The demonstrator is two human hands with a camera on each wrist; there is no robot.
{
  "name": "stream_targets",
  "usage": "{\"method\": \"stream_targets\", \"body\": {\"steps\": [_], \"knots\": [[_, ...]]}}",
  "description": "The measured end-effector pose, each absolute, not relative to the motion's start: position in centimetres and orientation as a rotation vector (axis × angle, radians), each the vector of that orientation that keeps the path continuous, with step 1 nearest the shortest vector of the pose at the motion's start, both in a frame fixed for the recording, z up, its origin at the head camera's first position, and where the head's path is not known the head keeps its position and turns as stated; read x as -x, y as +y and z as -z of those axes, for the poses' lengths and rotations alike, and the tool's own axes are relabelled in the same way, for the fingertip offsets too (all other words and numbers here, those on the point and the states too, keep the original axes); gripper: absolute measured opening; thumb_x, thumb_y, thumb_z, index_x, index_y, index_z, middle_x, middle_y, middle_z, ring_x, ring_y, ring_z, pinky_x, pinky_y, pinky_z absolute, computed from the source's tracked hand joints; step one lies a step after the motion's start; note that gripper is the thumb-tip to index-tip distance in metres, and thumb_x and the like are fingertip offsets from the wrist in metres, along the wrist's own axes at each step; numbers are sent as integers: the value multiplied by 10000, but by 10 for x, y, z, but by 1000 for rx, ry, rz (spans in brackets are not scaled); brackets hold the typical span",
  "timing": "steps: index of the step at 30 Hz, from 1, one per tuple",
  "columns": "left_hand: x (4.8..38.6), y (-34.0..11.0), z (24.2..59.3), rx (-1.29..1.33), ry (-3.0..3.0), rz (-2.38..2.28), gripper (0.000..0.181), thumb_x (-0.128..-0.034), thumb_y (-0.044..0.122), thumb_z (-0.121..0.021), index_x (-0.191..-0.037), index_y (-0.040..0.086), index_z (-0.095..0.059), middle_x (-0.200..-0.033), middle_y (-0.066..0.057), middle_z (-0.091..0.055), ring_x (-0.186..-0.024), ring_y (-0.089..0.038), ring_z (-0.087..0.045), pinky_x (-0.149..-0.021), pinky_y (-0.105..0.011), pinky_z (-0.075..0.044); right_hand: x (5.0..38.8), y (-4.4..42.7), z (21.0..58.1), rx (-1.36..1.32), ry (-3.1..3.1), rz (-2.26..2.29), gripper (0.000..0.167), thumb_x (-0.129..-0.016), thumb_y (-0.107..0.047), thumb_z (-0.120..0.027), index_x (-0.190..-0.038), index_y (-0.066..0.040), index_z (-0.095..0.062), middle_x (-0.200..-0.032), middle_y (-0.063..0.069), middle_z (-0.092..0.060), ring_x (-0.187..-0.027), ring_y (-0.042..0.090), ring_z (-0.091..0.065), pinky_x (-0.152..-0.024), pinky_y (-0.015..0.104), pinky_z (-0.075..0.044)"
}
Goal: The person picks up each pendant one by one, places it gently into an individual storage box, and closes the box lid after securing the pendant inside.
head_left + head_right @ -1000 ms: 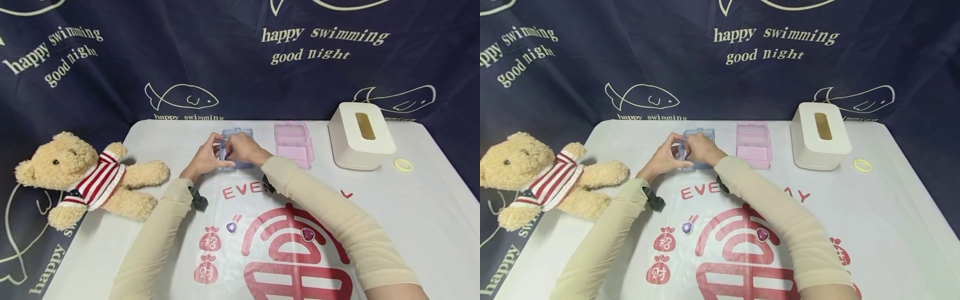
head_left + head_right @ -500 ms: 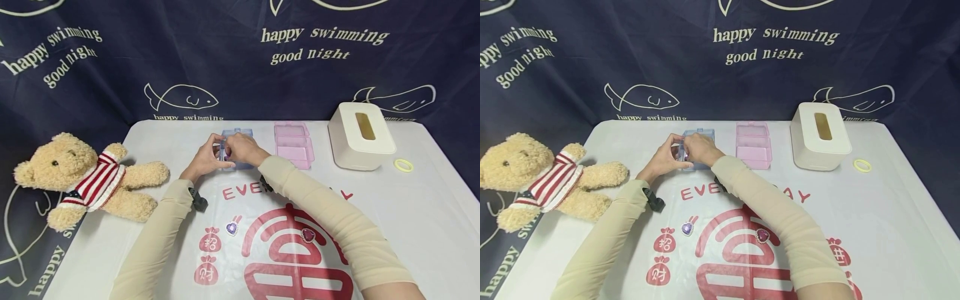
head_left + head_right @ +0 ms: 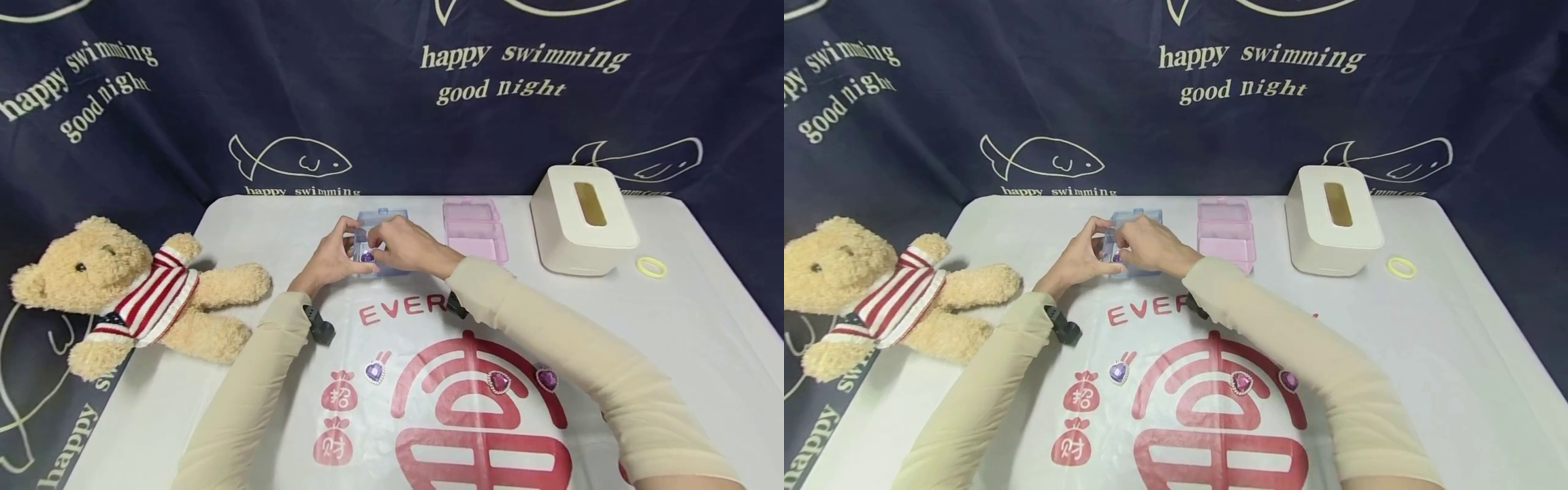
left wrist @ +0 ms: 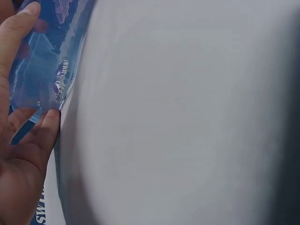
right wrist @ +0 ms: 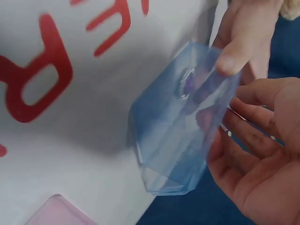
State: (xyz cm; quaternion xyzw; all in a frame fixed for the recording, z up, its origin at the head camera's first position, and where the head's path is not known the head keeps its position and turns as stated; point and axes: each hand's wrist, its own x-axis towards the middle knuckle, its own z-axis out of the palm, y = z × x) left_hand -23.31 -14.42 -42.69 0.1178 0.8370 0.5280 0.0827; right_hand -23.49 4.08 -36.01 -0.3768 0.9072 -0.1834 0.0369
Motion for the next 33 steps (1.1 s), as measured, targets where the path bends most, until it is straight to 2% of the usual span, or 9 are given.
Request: {"method": "stream_targets", "body": {"steps": [4,8,10,13,18,23,27,33], "knots": [[232,-145,428,-375,2511,-1573,836,-664,41,-854,-1342,80,-366,-1321,-146,-471,-1197,-300,-579,-1028,-376,-494,216,46,355,1217,2783,578,98,-849,-114,-666,-917,-87,-731,-796,15,-682,-664,131,-534,-549,260,-453],[233,-144,428,-370,2521,-1545,845,-643,32,-858,-1338,78,-380,-1339,-151,-471,-1221,-327,-562,-1059,-391,-470,191,52,354,1375,2785,605,139,-849,-110,-678,-971,-61,-721,-947,57,-704,-811,181,-614,-716,319,-556],[234,-144,428,-368,2521,-1547,844,-635,20,-857,-1331,74,-383,-1337,-156,-473,-1225,-331,-558,-1063,-387,-470,177,53,355,1473,2784,607,168,-835,-110,-689,-993,-56,-715,-1022,76,-699,-910,203,-638,-817,332,-569],[235,-143,427,-377,2487,-1590,837,-636,6,-861,-1316,56,-375,-1321,-167,-472,-1215,-329,-565,-1031,-379,-501,156,54,358,1574,2744,599,206,-815,-120,-705,-1009,-51,-698,-1070,92,-683,-976,229,-641,-876,346,-561],[234,-144,427,-391,2477,-1600,837,-632,53,-895,-1277,42,-362,-1299,-163,-512,-1144,-316,-606,-928,-378,-559,122,51,372,1625,2582,512,224,-849,-225,-694,-1020,-81,-675,-1079,58,-677,-995,183,-629,-876,297,-558],[234,-145,426,-387,2499,-1572,825,-635,95,-902,-1263,60,-368,-1288,-156,-540,-1117,-302,-616,-911,-384,-555,102,51,385,1660,2488,422,265,-856,-290,-714,-1055,-118,-683,-1085,39,-671,-1024,163,-615,-908,258,-536],[235,-144,425,-408,2511,-1548,823,-637,110,-903,-1263,52,-371,-1282,-159,-535,-1107,-306,-618,-901,-390,-547,93,54,391,1678,2496,377,197,-858,-278,-728,-1014,-158,-717,-1097,45,-670,-1027,170,-611,-926,248,-524],[235,-145,424,-410,2521,-1526,823,-636,104,-903,-1263,48,-372,-1252,-171,-565,-1080,-315,-632,-879,-402,-544,86,57,400,1676,2506,377,142,-887,-242,-702,-998,-156,-726,-1021,3,-678,-951,134,-595,-855,192,-515]]}}
